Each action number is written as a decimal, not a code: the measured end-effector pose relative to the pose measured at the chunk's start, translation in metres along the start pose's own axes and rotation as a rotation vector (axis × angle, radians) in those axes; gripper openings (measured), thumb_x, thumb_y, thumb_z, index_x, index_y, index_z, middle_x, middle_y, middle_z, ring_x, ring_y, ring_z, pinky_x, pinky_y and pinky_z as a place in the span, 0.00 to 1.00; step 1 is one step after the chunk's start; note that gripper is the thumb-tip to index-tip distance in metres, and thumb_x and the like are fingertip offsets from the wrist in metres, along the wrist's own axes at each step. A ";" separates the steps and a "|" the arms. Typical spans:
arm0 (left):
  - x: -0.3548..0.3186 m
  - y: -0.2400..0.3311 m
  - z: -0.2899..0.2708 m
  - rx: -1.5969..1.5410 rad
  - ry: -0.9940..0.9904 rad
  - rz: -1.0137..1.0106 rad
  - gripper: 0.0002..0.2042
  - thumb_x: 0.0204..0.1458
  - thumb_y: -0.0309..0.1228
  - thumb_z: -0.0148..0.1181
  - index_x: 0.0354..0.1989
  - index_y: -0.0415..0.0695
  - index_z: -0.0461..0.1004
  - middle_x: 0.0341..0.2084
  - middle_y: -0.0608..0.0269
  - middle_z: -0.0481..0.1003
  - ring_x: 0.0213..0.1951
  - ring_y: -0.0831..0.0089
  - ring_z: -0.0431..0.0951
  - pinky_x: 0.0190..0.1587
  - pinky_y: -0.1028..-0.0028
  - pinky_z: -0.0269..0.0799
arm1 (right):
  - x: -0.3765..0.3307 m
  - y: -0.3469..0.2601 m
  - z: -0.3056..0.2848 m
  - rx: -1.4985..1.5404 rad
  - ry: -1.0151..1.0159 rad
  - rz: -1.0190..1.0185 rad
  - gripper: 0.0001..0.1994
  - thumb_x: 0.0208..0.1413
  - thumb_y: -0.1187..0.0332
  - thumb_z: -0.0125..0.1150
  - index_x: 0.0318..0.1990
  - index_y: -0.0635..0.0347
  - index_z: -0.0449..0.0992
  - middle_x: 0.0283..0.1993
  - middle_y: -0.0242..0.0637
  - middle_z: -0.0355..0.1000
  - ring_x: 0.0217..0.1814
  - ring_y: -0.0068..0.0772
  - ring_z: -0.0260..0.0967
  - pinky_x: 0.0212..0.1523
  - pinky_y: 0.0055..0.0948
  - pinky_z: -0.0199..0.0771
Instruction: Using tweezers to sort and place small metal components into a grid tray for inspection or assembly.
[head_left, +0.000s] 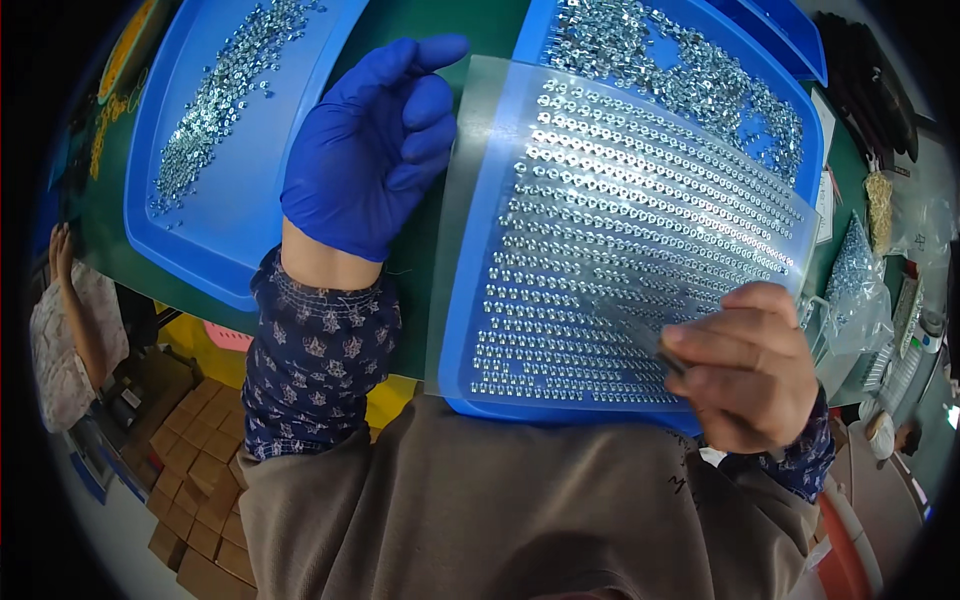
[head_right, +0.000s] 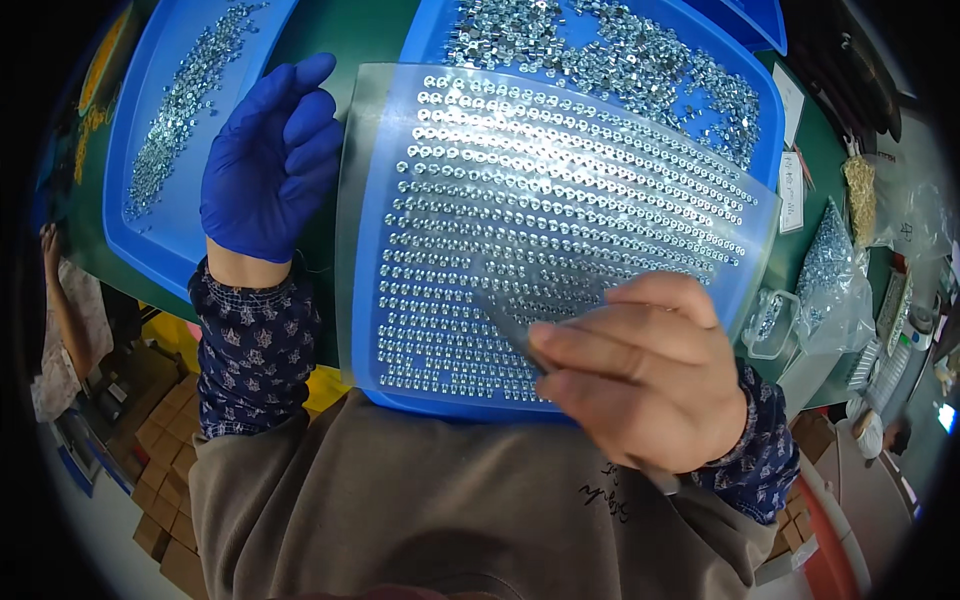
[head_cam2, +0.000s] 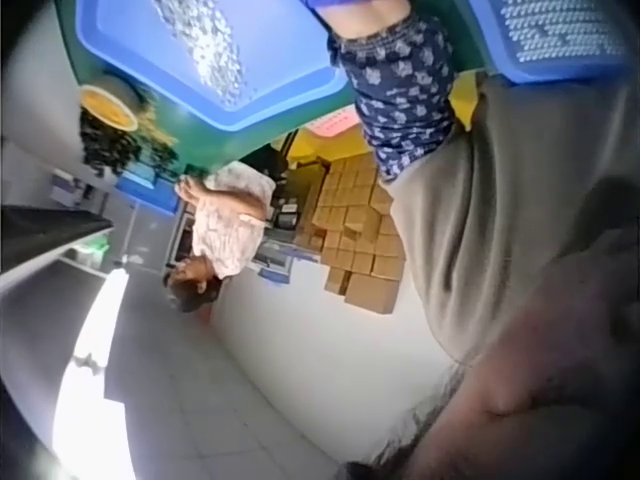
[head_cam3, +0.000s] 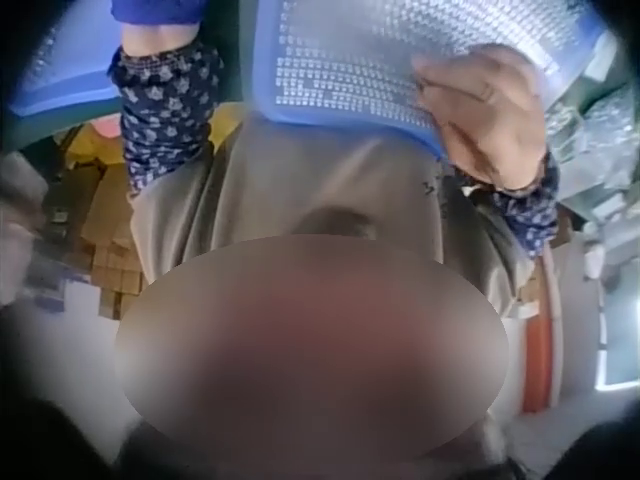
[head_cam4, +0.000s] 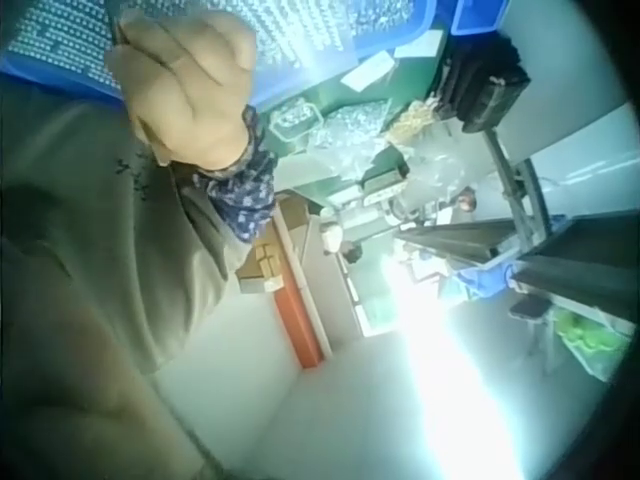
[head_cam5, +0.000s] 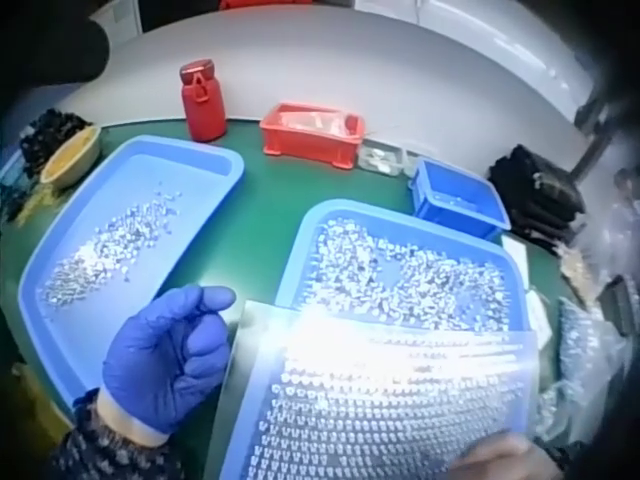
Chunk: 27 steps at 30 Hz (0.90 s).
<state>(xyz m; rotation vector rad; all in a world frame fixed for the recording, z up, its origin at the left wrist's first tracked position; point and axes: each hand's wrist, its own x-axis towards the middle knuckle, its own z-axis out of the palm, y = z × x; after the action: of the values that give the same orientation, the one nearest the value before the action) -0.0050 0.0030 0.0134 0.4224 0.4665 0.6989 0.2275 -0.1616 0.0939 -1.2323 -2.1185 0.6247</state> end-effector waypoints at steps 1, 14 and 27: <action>-0.001 0.000 0.002 0.003 0.015 0.001 0.16 0.56 0.35 0.42 0.45 0.34 0.65 0.18 0.69 0.59 0.17 0.81 0.57 0.14 0.86 0.51 | 0.002 0.002 0.004 0.003 -0.002 -0.003 0.06 0.39 0.75 0.61 0.28 0.57 0.71 0.34 0.40 0.74 0.32 0.29 0.71 0.39 0.30 0.66; -0.009 0.001 0.016 0.077 0.045 -0.019 0.18 0.58 0.36 0.38 0.47 0.32 0.63 0.18 0.68 0.56 0.17 0.82 0.56 0.12 0.86 0.51 | 0.015 0.006 0.020 -0.049 -0.097 -0.085 0.12 0.38 0.77 0.62 0.31 0.55 0.69 0.36 0.38 0.74 0.33 0.29 0.71 0.41 0.33 0.64; -0.013 0.000 0.022 0.210 -0.046 -0.027 0.21 0.58 0.40 0.36 0.43 0.31 0.67 0.14 0.64 0.61 0.12 0.81 0.55 0.12 0.85 0.50 | 0.022 0.002 0.015 -0.043 -0.052 -0.069 0.08 0.38 0.75 0.61 0.28 0.56 0.70 0.33 0.38 0.75 0.30 0.29 0.71 0.41 0.32 0.63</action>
<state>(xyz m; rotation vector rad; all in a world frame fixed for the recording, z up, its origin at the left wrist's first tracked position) -0.0019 -0.0109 0.0343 0.6271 0.5033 0.6149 0.2097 -0.1428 0.0882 -1.1722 -2.2183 0.5889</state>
